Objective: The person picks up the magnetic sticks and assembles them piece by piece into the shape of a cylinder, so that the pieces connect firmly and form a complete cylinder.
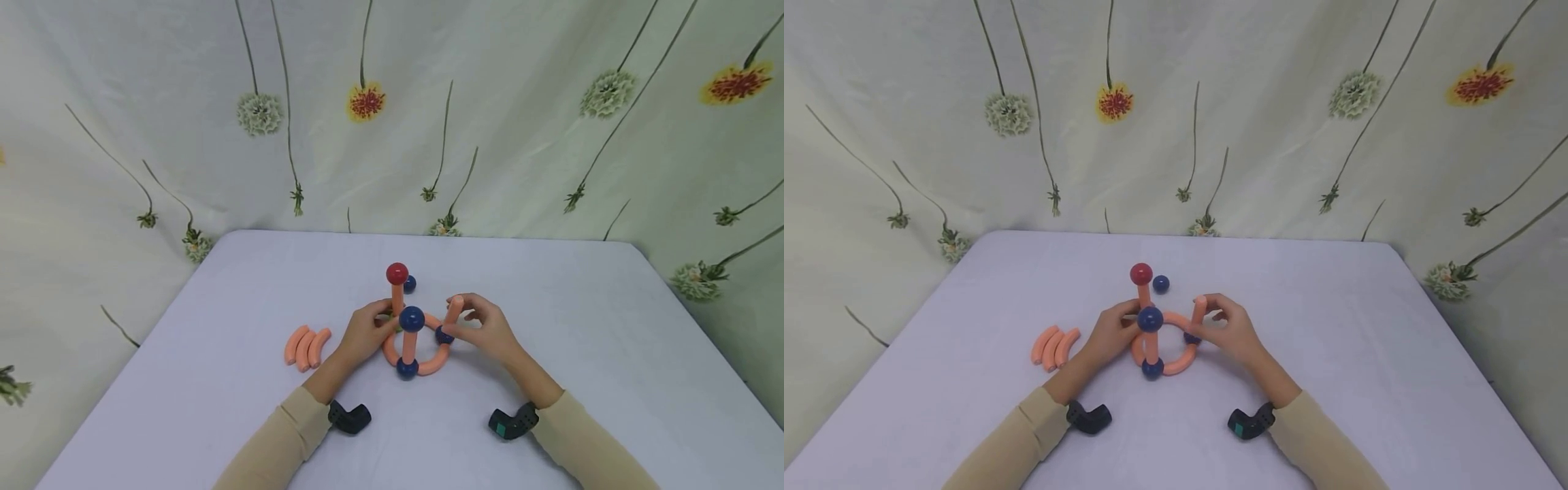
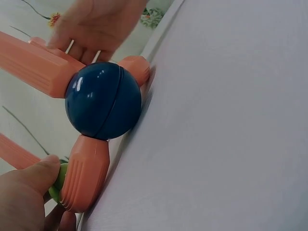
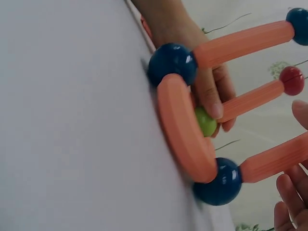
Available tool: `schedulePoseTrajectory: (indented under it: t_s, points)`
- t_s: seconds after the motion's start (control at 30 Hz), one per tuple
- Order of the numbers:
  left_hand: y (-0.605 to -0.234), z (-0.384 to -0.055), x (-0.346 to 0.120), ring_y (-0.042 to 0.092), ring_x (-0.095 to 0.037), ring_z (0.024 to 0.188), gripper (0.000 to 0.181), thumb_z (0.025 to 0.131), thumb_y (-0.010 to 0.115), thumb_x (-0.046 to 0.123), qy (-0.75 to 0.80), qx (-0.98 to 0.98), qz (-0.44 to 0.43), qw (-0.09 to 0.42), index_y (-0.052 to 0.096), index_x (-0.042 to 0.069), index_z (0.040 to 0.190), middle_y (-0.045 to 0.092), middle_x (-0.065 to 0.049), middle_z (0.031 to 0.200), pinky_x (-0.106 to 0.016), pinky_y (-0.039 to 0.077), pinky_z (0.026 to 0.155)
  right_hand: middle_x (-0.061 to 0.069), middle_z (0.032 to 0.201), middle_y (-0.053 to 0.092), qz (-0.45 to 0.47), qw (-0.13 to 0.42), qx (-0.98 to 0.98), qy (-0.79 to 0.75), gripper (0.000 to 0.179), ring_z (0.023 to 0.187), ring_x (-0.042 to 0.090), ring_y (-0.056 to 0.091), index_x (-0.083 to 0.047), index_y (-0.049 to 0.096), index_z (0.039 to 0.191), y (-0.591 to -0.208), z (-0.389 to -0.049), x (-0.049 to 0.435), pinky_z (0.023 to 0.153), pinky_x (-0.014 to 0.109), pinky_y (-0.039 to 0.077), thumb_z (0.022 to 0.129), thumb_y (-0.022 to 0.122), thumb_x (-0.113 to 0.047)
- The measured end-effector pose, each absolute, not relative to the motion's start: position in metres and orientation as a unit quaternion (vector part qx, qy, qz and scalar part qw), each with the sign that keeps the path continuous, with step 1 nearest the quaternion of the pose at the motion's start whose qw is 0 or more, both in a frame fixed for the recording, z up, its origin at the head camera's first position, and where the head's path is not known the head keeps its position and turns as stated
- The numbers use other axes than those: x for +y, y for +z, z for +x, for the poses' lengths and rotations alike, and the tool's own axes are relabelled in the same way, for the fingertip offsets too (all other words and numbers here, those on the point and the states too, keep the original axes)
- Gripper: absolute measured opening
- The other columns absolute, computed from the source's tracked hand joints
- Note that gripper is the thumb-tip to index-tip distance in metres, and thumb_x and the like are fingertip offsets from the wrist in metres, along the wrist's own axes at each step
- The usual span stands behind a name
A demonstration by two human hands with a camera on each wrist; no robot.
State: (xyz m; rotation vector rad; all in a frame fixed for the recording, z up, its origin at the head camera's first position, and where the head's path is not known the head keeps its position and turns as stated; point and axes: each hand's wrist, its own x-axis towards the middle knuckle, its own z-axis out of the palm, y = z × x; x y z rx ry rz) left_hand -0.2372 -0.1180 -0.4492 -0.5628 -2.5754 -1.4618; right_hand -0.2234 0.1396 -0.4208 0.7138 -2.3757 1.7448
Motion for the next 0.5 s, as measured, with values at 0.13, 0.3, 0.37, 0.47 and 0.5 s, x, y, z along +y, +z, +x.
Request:
schedulePoseTrajectory:
  t_s: [0.13,0.3,0.37,0.47,0.5]
  points:
    - [-0.448,-0.238,-0.117,0.061,-0.02,0.107,0.038,0.094,0.067,0.024,-0.483,-0.853,-0.189,0.064,0.063,0.006,0.127,0.066,-0.007,0.117,-0.035,0.052,0.086,0.02,0.109,0.064,0.267,0.104,-0.755,0.59,0.04,0.1,0.014,0.056,0.007,0.061,0.116,-0.402,-0.219,0.143,0.085,0.037,0.046,0.079,0.075,0.006]
    - [-0.447,-0.238,-0.117,0.061,-0.022,0.108,0.037,0.094,0.067,0.023,-0.481,-0.853,-0.192,0.069,0.063,0.005,0.126,0.066,-0.009,0.117,-0.036,0.052,0.087,0.025,0.108,0.062,0.298,0.154,-0.731,0.594,0.039,0.1,0.013,0.056,0.009,0.061,0.114,-0.383,-0.211,0.145,0.083,0.027,0.046,0.076,0.072,0.015]
    - [-0.447,-0.238,-0.118,0.061,-0.022,0.108,0.037,0.094,0.067,0.023,-0.481,-0.853,-0.192,0.068,0.063,0.005,0.126,0.066,-0.009,0.117,-0.036,0.052,0.087,0.023,0.107,0.063,0.304,0.163,-0.727,0.593,0.04,0.101,0.013,0.056,0.009,0.062,0.113,-0.379,-0.208,0.144,0.083,0.026,0.046,0.075,0.072,0.017]
    - [-0.448,-0.239,-0.118,0.061,-0.021,0.108,0.037,0.094,0.067,0.023,-0.483,-0.852,-0.191,0.064,0.063,0.005,0.127,0.066,-0.008,0.118,-0.036,0.052,0.087,0.022,0.108,0.063,0.308,0.172,-0.73,0.585,0.04,0.101,0.013,0.056,0.009,0.062,0.112,-0.374,-0.205,0.144,0.083,0.026,0.045,0.075,0.072,0.016]
    - [-0.449,-0.239,-0.118,0.061,-0.021,0.108,0.038,0.094,0.067,0.023,-0.484,-0.851,-0.192,0.064,0.063,0.005,0.127,0.066,-0.008,0.118,-0.036,0.052,0.087,0.021,0.107,0.063,0.307,0.174,-0.732,0.583,0.04,0.101,0.014,0.056,0.009,0.062,0.112,-0.373,-0.205,0.144,0.083,0.026,0.045,0.075,0.073,0.016]
